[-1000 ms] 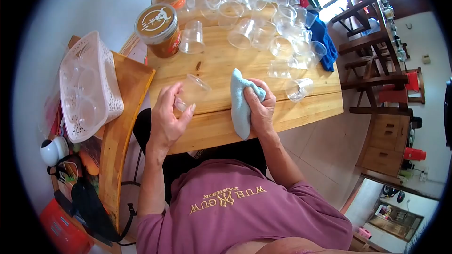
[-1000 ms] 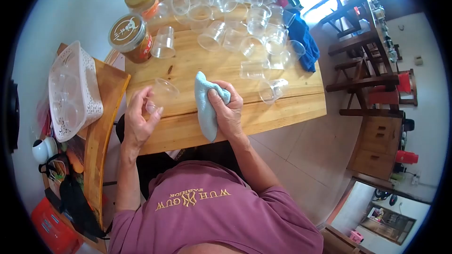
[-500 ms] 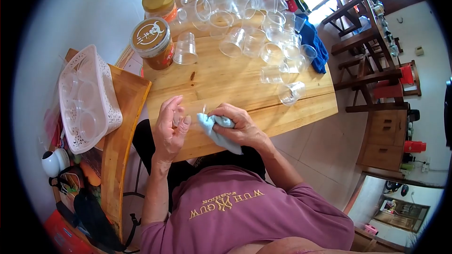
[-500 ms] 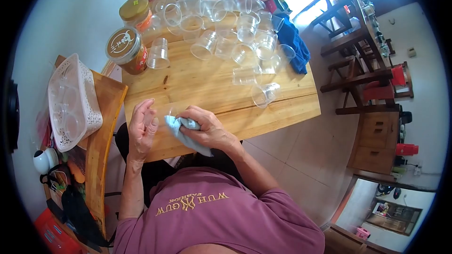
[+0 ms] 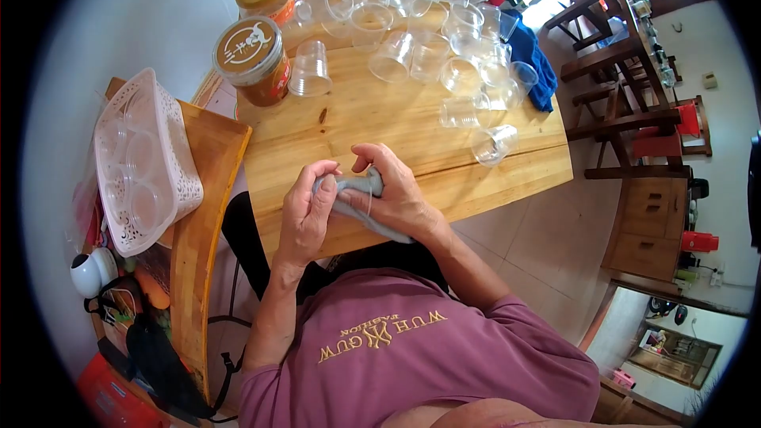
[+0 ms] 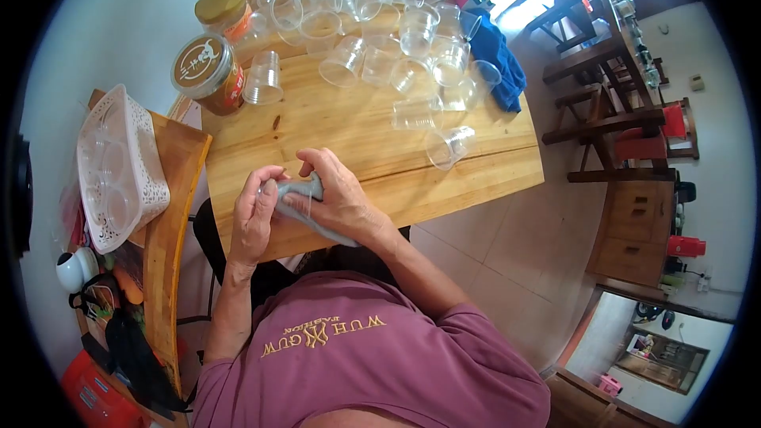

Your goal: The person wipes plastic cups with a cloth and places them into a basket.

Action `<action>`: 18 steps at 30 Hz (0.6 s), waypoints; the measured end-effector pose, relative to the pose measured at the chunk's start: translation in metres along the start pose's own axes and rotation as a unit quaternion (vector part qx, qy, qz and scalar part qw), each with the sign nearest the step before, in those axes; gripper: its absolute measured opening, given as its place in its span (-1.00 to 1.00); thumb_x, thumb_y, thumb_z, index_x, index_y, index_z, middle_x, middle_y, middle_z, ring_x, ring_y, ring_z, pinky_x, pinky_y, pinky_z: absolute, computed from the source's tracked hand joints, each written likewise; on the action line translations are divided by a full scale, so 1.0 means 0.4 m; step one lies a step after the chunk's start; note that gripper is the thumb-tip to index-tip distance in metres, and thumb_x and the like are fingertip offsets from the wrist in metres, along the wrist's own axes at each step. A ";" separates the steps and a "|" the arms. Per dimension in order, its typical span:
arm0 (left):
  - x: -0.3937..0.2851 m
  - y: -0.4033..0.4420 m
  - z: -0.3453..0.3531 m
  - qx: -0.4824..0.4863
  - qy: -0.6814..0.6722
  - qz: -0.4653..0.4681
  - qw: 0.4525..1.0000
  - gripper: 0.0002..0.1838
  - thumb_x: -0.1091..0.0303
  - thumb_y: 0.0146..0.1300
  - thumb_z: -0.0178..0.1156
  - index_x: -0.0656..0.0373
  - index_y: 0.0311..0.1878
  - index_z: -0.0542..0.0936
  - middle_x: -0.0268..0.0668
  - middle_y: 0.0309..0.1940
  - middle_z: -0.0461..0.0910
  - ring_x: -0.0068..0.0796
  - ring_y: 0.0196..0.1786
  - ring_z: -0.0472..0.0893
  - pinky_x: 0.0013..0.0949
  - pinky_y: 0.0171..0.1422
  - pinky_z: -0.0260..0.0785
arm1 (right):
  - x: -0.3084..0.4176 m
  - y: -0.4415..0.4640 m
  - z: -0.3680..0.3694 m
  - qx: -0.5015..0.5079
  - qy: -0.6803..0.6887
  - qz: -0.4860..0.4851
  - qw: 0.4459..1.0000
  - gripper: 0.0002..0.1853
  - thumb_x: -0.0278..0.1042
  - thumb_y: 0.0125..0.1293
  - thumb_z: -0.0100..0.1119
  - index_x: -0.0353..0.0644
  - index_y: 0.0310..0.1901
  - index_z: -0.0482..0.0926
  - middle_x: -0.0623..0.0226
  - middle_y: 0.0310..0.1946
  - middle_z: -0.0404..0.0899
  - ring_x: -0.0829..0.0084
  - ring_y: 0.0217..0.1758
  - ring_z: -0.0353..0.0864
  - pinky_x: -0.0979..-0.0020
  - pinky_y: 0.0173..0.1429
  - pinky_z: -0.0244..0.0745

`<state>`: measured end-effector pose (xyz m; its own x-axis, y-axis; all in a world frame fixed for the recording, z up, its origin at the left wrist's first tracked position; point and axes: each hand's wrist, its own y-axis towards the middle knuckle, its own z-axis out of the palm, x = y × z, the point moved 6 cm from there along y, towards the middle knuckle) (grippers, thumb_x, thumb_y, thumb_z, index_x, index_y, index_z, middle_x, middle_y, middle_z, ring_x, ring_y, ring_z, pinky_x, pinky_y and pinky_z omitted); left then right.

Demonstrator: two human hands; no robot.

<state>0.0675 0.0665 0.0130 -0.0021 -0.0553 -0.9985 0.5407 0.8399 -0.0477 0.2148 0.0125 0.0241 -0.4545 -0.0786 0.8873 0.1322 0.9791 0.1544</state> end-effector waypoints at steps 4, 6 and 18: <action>0.030 -0.004 -0.003 0.044 0.058 -0.025 0.997 -0.70 0.17 0.53 0.07 0.25 0.02 0.52 -0.37 -0.29 0.58 -0.63 -0.29 0.47 -0.51 -0.18 0.33 | 0.009 0.008 -0.012 0.015 -0.029 -0.035 0.999 -0.55 -0.44 0.14 0.47 -0.27 0.06 0.55 0.17 -0.24 0.59 0.26 -0.21 0.64 0.32 -0.15 0.56; 0.035 -0.005 0.000 0.057 0.039 -0.053 0.996 -0.70 0.16 0.53 0.07 0.24 0.02 0.53 -0.40 -0.31 0.57 -0.69 -0.36 0.44 -0.55 -0.25 0.29 | 0.020 0.006 -0.033 0.003 -0.042 -0.052 0.998 -0.58 -0.40 0.16 0.46 -0.28 0.03 0.56 0.16 -0.25 0.58 0.21 -0.23 0.63 0.30 -0.15 0.56; 0.033 -0.011 0.001 0.012 -0.079 -0.082 0.993 -0.66 0.10 0.56 0.01 0.21 0.06 0.53 -0.43 -0.32 0.57 -0.81 -0.51 0.32 -0.66 -0.44 0.15 | 0.040 -0.016 -0.172 -0.141 0.049 -0.028 0.988 -0.55 -0.41 0.22 0.41 -0.25 0.12 0.51 0.26 -0.14 0.56 0.44 -0.17 0.58 0.42 -0.07 0.51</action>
<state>0.0654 0.0621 0.0000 0.0397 -0.2769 -0.9601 0.5642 0.7992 -0.2071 0.2674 -0.0080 0.0671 -0.3814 -0.1629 0.9099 0.3550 0.8830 0.3069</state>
